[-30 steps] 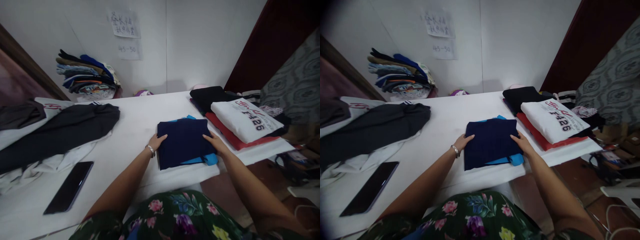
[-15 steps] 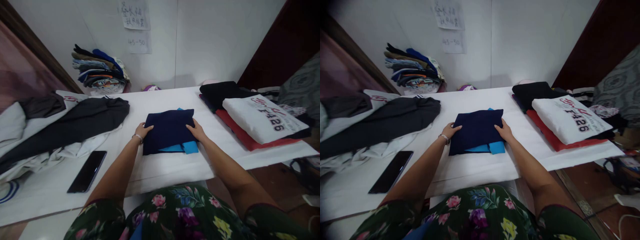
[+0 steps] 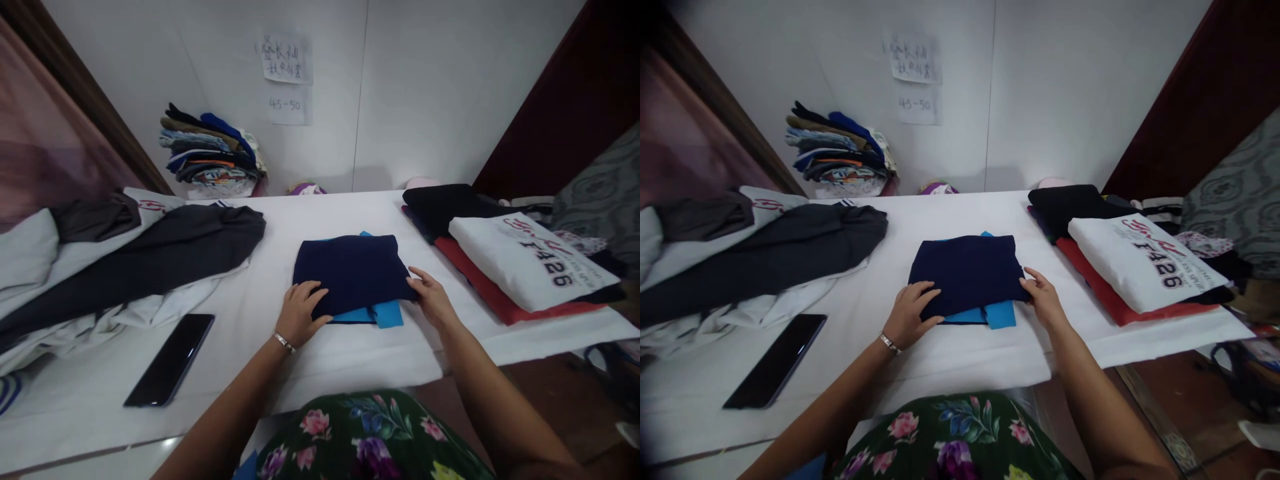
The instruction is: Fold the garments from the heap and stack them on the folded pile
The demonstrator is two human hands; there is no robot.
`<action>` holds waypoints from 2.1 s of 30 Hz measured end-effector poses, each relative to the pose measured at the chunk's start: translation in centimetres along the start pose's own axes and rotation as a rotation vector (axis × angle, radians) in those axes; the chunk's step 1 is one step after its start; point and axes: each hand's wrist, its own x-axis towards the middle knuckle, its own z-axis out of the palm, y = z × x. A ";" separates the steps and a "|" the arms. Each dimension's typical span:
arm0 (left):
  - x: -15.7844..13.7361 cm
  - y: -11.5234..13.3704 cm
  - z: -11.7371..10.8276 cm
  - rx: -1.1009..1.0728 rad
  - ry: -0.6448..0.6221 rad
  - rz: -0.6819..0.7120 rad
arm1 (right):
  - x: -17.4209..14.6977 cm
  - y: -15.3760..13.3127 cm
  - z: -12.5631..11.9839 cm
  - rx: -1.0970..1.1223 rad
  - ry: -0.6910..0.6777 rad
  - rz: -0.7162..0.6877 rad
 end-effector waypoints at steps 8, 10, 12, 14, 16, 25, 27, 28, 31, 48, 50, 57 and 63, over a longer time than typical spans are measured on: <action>0.8 0.2 -0.3 -0.103 0.143 0.009 | -0.8 -1.2 0.8 0.032 -0.129 -0.179; 0.9 0.1 -0.4 -0.151 0.176 -0.014 | -1.3 -0.8 0.9 -0.004 -0.243 -0.207; 1.0 0.1 -0.3 -0.182 0.186 -0.034 | -1.7 -0.3 0.9 -0.086 -0.289 -0.243; 0.9 0.1 -0.2 -0.195 0.185 -0.048 | -1.9 0.1 1.0 -0.175 -0.245 -0.304; 0.8 0.0 -0.1 -0.194 0.190 -0.059 | -1.9 0.2 0.9 -0.209 -0.176 -0.366; -0.3 -0.5 0.2 -0.128 0.050 0.028 | -2.5 0.5 0.7 -0.074 -0.178 -0.286; -0.5 -0.5 0.3 -0.124 0.040 0.030 | -2.9 0.7 1.0 -0.033 -0.179 -0.274; -0.5 -0.6 0.3 -0.129 0.034 0.028 | -3.1 0.7 1.1 -0.023 -0.182 -0.268; -0.5 -0.9 0.2 -0.148 0.008 -0.001 | -3.8 0.9 0.6 -0.076 -0.201 -0.248; -0.8 9.3 1.1 -1.106 -0.119 -0.598 | 3.6 -1.6 -0.7 -0.219 -0.035 0.064; -0.8 9.6 1.7 -1.304 -0.191 -0.839 | 6.1 -1.9 0.0 -0.221 -0.060 0.071; -0.4 10.0 1.8 -1.910 -0.026 -1.246 | 12.7 -2.9 2.3 -0.519 -0.034 -0.123; 0.8 10.4 2.8 -1.977 0.013 -1.228 | 15.1 -5.3 4.5 -0.810 -0.176 -0.282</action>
